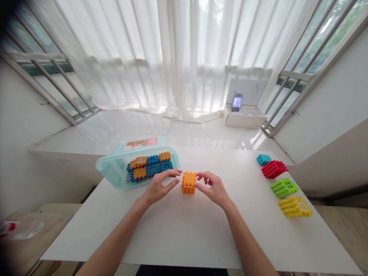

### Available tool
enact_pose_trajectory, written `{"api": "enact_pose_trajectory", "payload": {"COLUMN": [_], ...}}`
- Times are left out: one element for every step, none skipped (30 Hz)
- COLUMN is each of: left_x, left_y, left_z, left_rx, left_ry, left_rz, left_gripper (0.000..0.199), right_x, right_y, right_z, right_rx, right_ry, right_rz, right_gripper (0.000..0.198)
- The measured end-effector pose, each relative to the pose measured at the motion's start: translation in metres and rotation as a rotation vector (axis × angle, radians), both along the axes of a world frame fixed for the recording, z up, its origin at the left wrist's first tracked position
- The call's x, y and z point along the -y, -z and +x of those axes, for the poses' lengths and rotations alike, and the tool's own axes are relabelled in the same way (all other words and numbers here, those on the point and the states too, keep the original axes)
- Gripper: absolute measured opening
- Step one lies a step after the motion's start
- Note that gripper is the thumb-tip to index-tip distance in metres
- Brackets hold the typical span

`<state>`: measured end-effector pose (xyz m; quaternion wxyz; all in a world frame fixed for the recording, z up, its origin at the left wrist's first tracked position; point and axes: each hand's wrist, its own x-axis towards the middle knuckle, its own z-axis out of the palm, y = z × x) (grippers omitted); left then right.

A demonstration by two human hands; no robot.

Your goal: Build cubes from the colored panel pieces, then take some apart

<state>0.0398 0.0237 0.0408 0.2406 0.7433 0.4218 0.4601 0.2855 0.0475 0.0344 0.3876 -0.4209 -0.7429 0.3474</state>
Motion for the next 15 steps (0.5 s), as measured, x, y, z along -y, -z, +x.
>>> {"api": "enact_pose_trajectory", "payload": {"left_x": [-0.0003,-0.0006,-0.0008,-0.0011,-0.0014,-0.0017,-0.002,-0.0024,-0.0027,-0.0029,-0.0031,-0.0032,-0.0032,-0.0032,-0.0032], "left_y": [-0.0013,-0.0019,-0.002,-0.0016,-0.001,-0.0003,0.0005,0.001,0.0015,0.0019,0.0022,0.0026,0.003,0.0035,0.0041], "left_z": [-0.0014,-0.0023,-0.0029,-0.0031,-0.0031,-0.003,-0.0028,-0.0027,-0.0025,-0.0024,-0.0022,-0.0021,-0.0019,-0.0017,-0.0014], "left_rx": [-0.005,-0.01,-0.015,-0.02,-0.025,-0.03,-0.034,-0.035,-0.033,-0.03,-0.026,-0.023,-0.021,-0.022,-0.025], "left_ry": [0.018,0.036,0.053,0.067,0.08,0.091,0.1,0.107,0.111,0.112,0.113,0.112,0.111,0.11,0.11], "left_rz": [-0.015,-0.026,-0.032,-0.037,-0.04,-0.043,-0.044,-0.043,-0.042,-0.04,-0.039,-0.038,-0.037,-0.036,-0.034], "left_gripper": [0.018,0.021,0.022,0.022,0.02,0.018,0.016,0.014,0.013,0.013,0.013,0.012,0.012,0.012,0.012], "right_x": [-0.0004,-0.0005,-0.0003,-0.0001,0.0002,0.0003,0.0004,0.0003,0.0001,-0.0002,-0.0004,-0.0005,-0.0004,-0.0003,0.0], "right_y": [0.0004,0.0009,0.0013,0.0018,0.0022,0.0027,0.0032,0.0036,0.004,0.0043,0.0043,0.0041,0.0037,0.0031,0.0024], "right_z": [0.0003,0.0001,-0.0003,-0.0008,-0.0014,-0.0018,-0.0022,-0.0023,-0.0023,-0.0021,-0.0017,-0.0013,-0.0009,-0.0005,-0.0001], "right_rx": [0.008,0.015,0.02,0.025,0.029,0.033,0.036,0.037,0.039,0.043,0.047,0.053,0.059,0.065,0.071], "right_ry": [-0.003,-0.009,-0.017,-0.024,-0.029,-0.034,-0.038,-0.04,-0.043,-0.047,-0.05,-0.051,-0.053,-0.054,-0.055], "right_rz": [-0.004,-0.008,-0.011,-0.013,-0.014,-0.015,-0.015,-0.015,-0.015,-0.017,-0.019,-0.02,-0.022,-0.023,-0.025], "right_gripper": [0.027,0.027,0.027,0.027,0.026,0.026,0.026,0.025,0.025,0.025,0.026,0.026,0.026,0.026,0.025]}}
